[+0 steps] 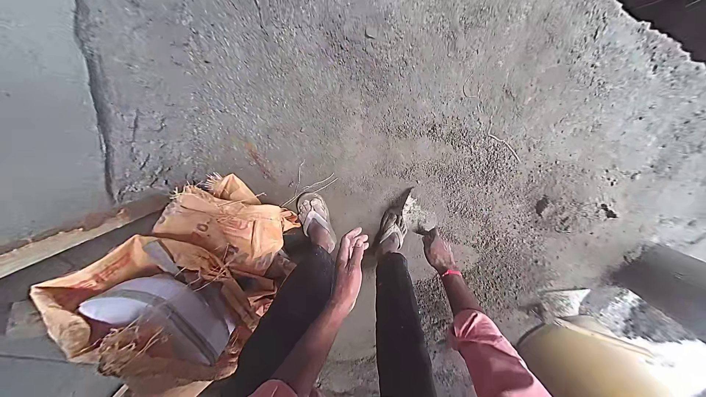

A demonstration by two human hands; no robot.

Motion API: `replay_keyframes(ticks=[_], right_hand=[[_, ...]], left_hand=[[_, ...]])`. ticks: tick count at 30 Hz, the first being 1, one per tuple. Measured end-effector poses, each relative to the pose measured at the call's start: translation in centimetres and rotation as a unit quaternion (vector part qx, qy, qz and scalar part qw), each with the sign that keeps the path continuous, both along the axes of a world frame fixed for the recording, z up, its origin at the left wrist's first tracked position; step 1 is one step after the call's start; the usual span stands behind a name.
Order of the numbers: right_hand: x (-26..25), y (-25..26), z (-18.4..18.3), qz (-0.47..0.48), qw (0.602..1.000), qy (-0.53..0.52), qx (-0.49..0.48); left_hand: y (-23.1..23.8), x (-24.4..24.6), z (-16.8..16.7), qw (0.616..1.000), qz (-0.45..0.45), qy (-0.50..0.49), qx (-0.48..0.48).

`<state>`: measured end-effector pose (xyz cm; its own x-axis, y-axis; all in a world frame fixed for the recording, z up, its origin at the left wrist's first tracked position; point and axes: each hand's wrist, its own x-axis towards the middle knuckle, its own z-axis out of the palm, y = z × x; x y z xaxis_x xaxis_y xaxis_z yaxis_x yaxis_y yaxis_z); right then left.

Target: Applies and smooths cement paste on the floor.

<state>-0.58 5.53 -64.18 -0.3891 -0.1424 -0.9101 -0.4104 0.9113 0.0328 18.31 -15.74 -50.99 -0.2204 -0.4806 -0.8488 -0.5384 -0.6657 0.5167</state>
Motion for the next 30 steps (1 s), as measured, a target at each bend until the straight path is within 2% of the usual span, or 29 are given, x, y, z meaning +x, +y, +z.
replay_keyframes(ticks=[3,6,7,9,11,12,14,18,22,25,30], right_hand=[[-0.2,-0.2,-1.9,-0.027,0.999,-0.026,0.006],[-0.8,-0.4,-1.2,-0.042,0.999,-0.029,-0.007],[-1.4,-0.9,-0.8,-0.056,0.998,-0.003,-0.029],[-1.9,-2.5,0.3,-0.102,0.982,0.128,-0.091],[-1.7,-5.2,0.6,-0.177,0.937,0.267,-0.140],[-1.5,-6.4,0.9,-0.207,0.922,0.292,-0.147],[-0.8,-6.8,1.6,-0.212,0.932,0.256,-0.146],[1.7,-7.7,-0.2,-0.102,0.979,0.139,-0.109],[5.1,-11.1,-2.7,-0.036,0.987,0.082,-0.134],[9.0,-16.2,-5.0,0.044,0.989,0.052,-0.134],[15.0,-26.3,-9.1,0.068,0.979,-0.066,-0.182]], left_hand=[[-0.2,0.2,0.3,1.000,0.010,0.002,0.007],[0.1,0.5,0.8,1.000,0.016,0.009,0.012],[0.0,0.3,0.7,1.000,0.019,0.017,0.007],[-0.3,0.1,0.5,0.999,0.020,0.026,-0.004],[-0.6,0.4,0.2,0.999,0.026,0.024,-0.013],[-0.7,0.6,0.2,0.999,0.029,0.023,-0.013],[-0.5,0.8,0.7,0.999,0.031,0.024,-0.007],[-0.9,0.9,0.8,0.998,0.057,0.030,-0.005],[-1.3,0.9,1.2,0.996,0.088,0.025,-0.005],[-1.7,1.8,0.8,0.990,0.141,0.012,-0.024],[-2.8,3.7,0.0,0.971,0.221,0.010,-0.086]])
